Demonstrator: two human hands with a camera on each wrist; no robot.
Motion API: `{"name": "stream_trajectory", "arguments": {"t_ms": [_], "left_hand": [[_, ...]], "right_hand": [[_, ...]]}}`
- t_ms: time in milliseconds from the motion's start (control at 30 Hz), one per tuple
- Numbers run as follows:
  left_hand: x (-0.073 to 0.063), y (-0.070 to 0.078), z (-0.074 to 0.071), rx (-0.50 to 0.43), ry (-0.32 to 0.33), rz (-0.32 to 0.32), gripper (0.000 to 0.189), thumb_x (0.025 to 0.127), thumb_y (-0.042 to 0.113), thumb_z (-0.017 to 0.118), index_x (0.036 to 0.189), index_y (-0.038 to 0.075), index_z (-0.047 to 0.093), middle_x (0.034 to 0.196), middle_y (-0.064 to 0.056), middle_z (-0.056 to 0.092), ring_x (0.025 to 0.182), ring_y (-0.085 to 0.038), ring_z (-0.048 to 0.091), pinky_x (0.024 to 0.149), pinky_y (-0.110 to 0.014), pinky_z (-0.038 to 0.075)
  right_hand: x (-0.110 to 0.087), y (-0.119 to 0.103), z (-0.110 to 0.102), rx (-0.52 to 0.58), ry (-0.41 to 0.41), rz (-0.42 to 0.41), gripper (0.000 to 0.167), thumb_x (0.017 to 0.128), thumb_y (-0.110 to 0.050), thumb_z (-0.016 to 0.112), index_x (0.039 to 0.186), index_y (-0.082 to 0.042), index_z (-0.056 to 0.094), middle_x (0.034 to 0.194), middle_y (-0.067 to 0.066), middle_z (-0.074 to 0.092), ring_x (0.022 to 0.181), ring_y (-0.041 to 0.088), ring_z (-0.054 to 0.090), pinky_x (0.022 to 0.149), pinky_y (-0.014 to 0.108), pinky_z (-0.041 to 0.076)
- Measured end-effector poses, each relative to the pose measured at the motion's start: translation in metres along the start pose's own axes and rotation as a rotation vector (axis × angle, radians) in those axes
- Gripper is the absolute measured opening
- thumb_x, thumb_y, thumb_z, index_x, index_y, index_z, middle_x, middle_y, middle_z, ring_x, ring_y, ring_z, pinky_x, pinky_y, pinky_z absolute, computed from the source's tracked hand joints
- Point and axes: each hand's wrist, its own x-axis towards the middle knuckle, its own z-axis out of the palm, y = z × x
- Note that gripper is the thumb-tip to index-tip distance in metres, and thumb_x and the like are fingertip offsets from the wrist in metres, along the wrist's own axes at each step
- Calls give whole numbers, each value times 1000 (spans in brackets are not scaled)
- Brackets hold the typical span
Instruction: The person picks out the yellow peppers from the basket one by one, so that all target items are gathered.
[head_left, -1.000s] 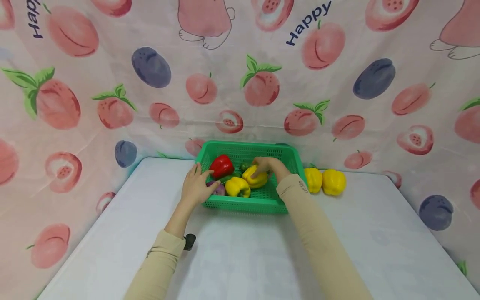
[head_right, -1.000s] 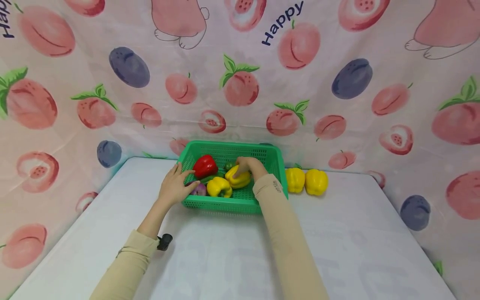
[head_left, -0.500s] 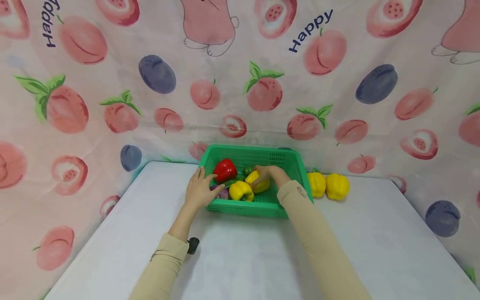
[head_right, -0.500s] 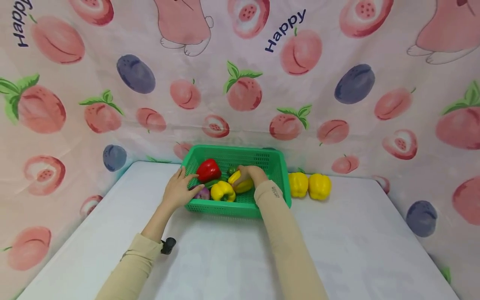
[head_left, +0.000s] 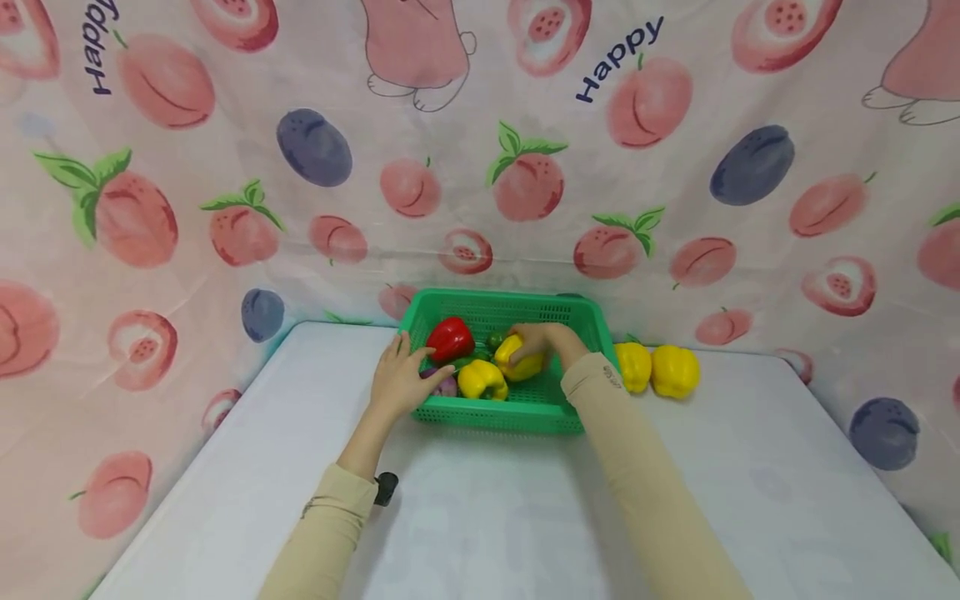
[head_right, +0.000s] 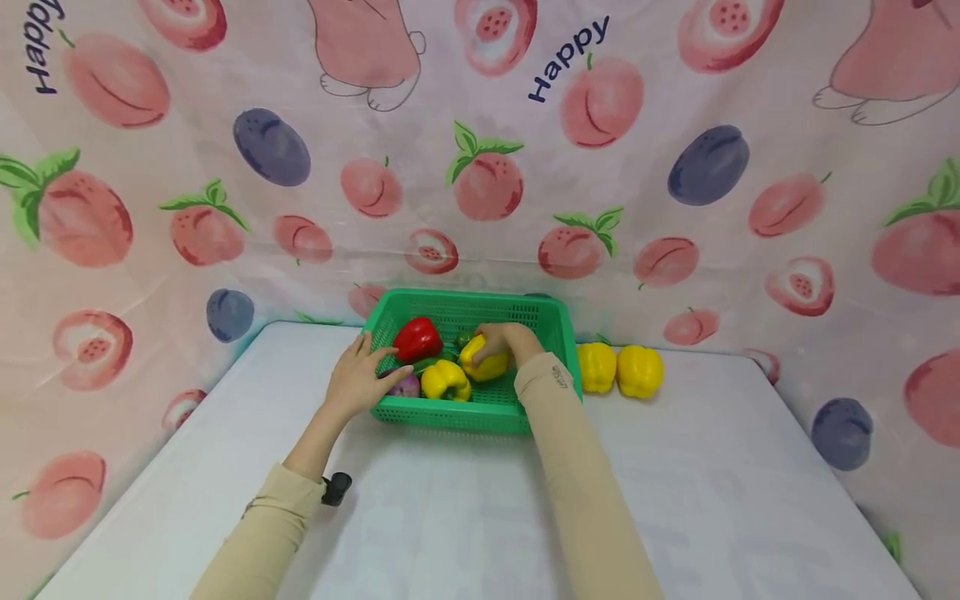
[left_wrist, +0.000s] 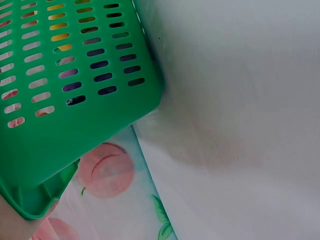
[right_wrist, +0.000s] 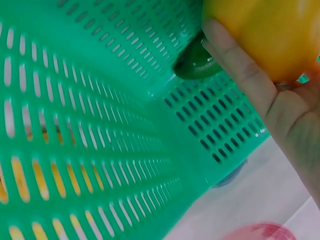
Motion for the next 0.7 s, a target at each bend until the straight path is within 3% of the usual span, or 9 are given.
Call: {"name": "stream_trajectory", "arguments": {"t_ms": [267, 500, 700], "left_hand": [[1, -1, 0, 3, -3, 3, 67, 90, 60, 46, 136, 12, 51, 153, -29, 16, 144, -43, 11, 117, -55, 13], [1, 0, 2, 10, -15, 7, 67, 90, 60, 45, 137, 12, 50, 153, -29, 15, 144, -43, 10, 117, -55, 13], [1, 0, 0, 9, -5, 10, 66, 90, 59, 46, 136, 11, 51, 153, -29, 16, 144, -43, 11, 117, -55, 14]], "right_hand": [[-8, -2, -9, -106, 36, -35, 72, 92, -30, 58, 149, -8, 19, 150, 19, 24, 129, 36, 39, 90, 42, 53], [-18, -3, -13, -94, 91, -20, 79, 90, -26, 60, 148, -3, 12, 146, 22, 27, 126, 34, 42, 90, 40, 53], [-28, -6, -21, -169, 134, -49, 75, 87, -25, 65, 144, -2, 23, 136, 21, 39, 116, 32, 48, 86, 39, 54]]}}
